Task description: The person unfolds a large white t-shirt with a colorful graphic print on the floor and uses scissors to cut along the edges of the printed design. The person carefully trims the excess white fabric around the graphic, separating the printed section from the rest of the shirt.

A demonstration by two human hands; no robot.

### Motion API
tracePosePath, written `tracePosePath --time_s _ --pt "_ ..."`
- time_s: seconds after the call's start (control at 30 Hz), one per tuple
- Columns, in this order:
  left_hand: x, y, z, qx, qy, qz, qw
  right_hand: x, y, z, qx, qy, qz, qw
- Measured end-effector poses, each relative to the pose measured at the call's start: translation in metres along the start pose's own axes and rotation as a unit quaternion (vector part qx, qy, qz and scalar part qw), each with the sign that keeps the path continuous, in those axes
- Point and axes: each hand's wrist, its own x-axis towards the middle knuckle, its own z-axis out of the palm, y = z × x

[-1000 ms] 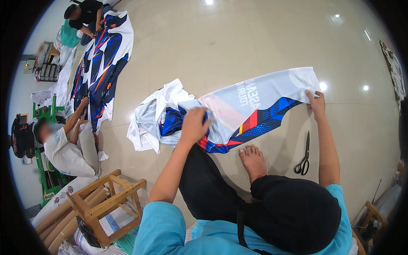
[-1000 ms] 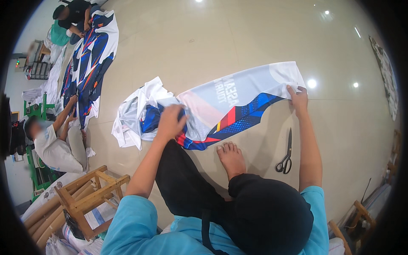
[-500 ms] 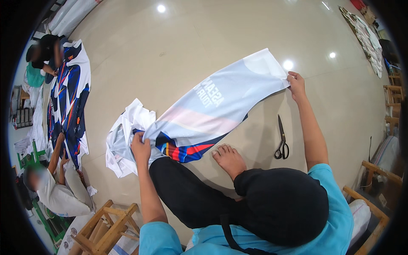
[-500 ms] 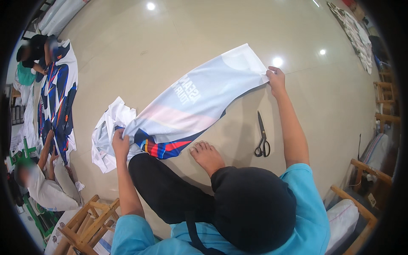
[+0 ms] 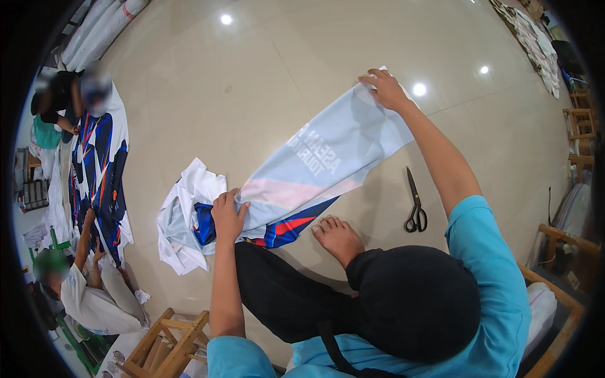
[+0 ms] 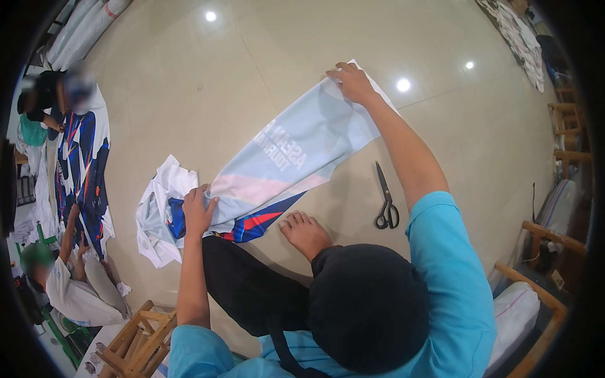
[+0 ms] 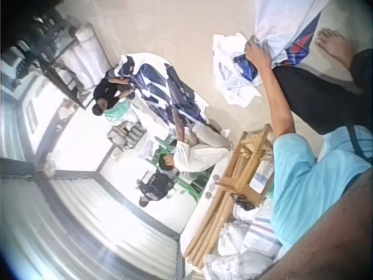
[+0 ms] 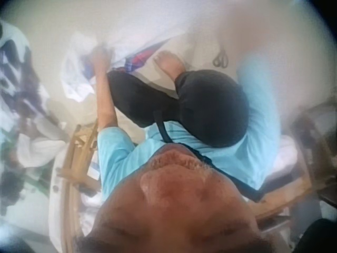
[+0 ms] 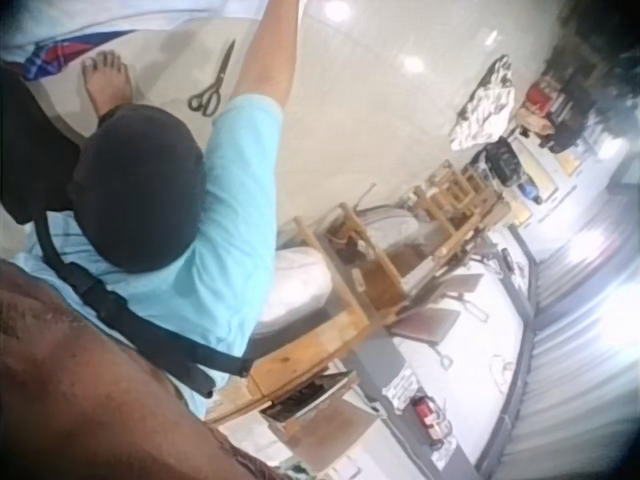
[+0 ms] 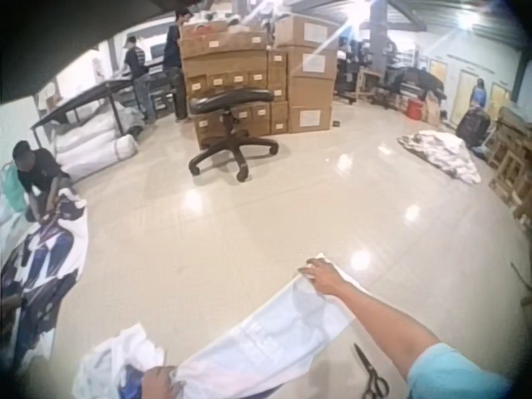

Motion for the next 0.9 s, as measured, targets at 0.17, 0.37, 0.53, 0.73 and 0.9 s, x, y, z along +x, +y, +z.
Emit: tracePosePath --time_s 0.17,0.37,0.53,0.73,0.9 --pt "0.011 -0.007 -0.007 0.035 -0.028 0.000 0.999 0.016 -0.004 -0.011 -0.038 -0.078 -0.010 0.996" --pt "-0.013 -0.010 -0.040 -0.141 0.027 -0.022 0.989 -0.009 -0.010 -0.052 0.120 -0.057 0.007 0.991" --pt "-0.036 -0.011 -0.027 -0.039 -0.069 0.001 0.997 -0.020 -0.041 -0.076 0.256 -0.016 0.064 0.964" --pt "-0.031 0.000 -0.022 -0.012 -0.121 0.002 0.993 -0.020 -0.069 -0.090 0.231 0.013 0.003 0.973" --pt "-0.030 0.011 -0.067 -0.036 -0.031 0.000 0.999 -0.036 -0.067 -0.127 0.153 -0.023 -0.089 0.984"
